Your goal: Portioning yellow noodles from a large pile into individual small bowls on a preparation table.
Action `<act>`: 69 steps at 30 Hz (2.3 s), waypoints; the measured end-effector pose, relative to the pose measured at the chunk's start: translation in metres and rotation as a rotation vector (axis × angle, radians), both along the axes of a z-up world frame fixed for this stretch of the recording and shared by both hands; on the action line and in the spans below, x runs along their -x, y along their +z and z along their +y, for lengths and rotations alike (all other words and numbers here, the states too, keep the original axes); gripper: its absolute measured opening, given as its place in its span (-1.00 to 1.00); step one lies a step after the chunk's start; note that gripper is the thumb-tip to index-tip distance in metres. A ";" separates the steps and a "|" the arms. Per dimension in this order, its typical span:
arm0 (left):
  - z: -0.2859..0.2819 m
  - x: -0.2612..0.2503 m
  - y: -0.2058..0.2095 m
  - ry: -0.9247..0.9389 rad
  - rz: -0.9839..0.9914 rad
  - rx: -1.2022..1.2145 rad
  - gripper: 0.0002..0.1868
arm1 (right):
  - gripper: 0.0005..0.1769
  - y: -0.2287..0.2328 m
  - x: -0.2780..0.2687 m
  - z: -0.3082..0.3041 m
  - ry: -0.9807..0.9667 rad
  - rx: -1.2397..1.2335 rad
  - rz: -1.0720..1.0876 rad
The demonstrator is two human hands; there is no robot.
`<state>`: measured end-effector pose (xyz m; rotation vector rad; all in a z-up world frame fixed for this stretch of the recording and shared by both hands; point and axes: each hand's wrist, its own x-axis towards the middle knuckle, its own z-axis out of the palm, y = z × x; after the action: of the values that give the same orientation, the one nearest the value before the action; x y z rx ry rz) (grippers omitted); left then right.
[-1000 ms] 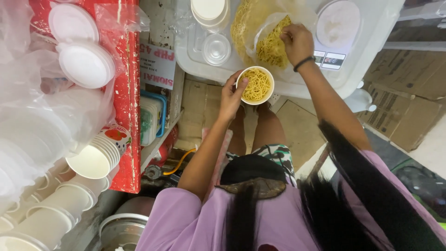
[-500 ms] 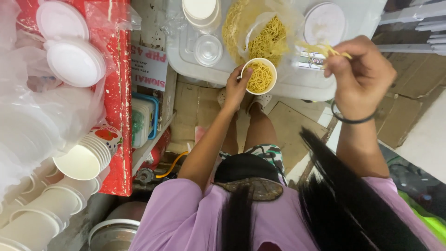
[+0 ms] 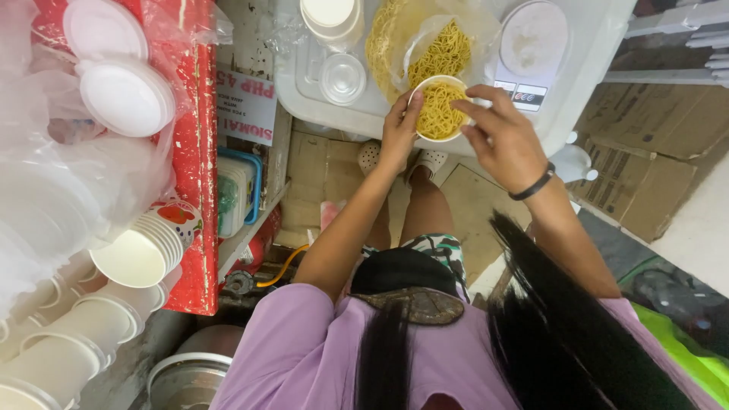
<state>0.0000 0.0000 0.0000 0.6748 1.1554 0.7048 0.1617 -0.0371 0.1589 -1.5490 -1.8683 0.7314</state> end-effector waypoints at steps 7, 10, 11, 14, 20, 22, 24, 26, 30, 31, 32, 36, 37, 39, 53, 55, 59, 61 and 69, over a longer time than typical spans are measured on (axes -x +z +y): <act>-0.006 0.008 0.019 -0.044 -0.020 -0.049 -0.37 | -0.74 -0.044 -0.025 -0.016 -0.359 0.098 0.069; -0.010 0.010 0.037 -0.135 -0.009 -0.049 -0.34 | -0.74 -0.060 -0.022 -0.019 -0.359 0.237 0.077; -0.013 0.010 0.043 -0.198 -0.015 -0.054 -0.31 | -0.60 -0.062 -0.020 -0.022 -0.324 0.337 0.074; -0.023 0.025 0.040 -0.348 0.119 -0.002 -0.26 | -0.73 -0.108 -0.018 -0.033 -0.265 0.474 -0.062; -0.044 0.058 0.022 -0.668 0.334 0.066 -0.76 | -0.68 -0.180 -0.013 -0.073 -0.315 0.386 -0.215; -0.042 0.053 0.027 -0.673 0.339 -0.028 -0.78 | -0.68 -0.182 -0.007 -0.078 -0.322 0.397 -0.194; -0.037 0.045 0.039 -0.678 0.342 -0.130 -0.80 | -0.68 -0.180 -0.001 -0.078 -0.333 0.401 -0.174; -0.032 0.033 0.056 -0.671 0.321 -0.271 -0.68 | -0.72 -0.174 0.005 -0.078 -0.380 0.426 -0.078; -0.024 0.032 0.083 -0.595 0.430 -0.331 -0.71 | -0.82 -0.160 -0.008 -0.077 -0.485 0.409 0.013; -0.024 0.035 0.089 -0.474 0.395 -0.380 -0.76 | -0.78 -0.169 -0.019 -0.080 -0.519 0.386 0.037; -0.024 0.037 0.095 -0.353 0.359 -0.426 -0.80 | -0.75 -0.178 -0.031 -0.084 -0.553 0.363 0.060; -0.027 0.055 0.081 -0.332 0.397 -0.460 -0.84 | -0.71 -0.214 -0.094 -0.067 -0.839 0.330 0.367; -0.030 0.059 0.073 -0.342 0.418 -0.429 -0.80 | -0.71 -0.220 -0.111 -0.054 -0.946 0.371 0.370; -0.035 0.065 0.064 -0.353 0.438 -0.401 -0.77 | -0.68 -0.239 -0.139 -0.031 -1.053 0.410 0.375; -0.050 0.068 0.061 -0.381 0.441 -0.317 -0.69 | -0.84 -0.378 -0.112 -0.028 -1.068 -0.160 0.131; -0.048 0.066 0.063 -0.395 0.442 -0.329 -0.68 | -0.88 -0.329 -0.049 0.000 -0.787 0.023 0.225; -0.047 0.063 0.069 -0.439 0.478 -0.323 -0.65 | -0.36 -0.293 0.003 0.054 -0.249 0.367 -0.136; -0.049 0.063 0.070 -0.440 0.484 -0.318 -0.67 | -0.26 -0.311 0.003 0.066 -0.230 0.555 -0.294; -0.049 0.066 0.049 -0.458 0.459 -0.293 -0.71 | -0.86 -0.265 0.007 0.037 -0.346 -0.004 -0.355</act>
<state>-0.0663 -0.0491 0.0491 1.3507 1.2571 0.3324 0.1544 -0.0002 -0.1063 -2.0351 -1.7610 0.3106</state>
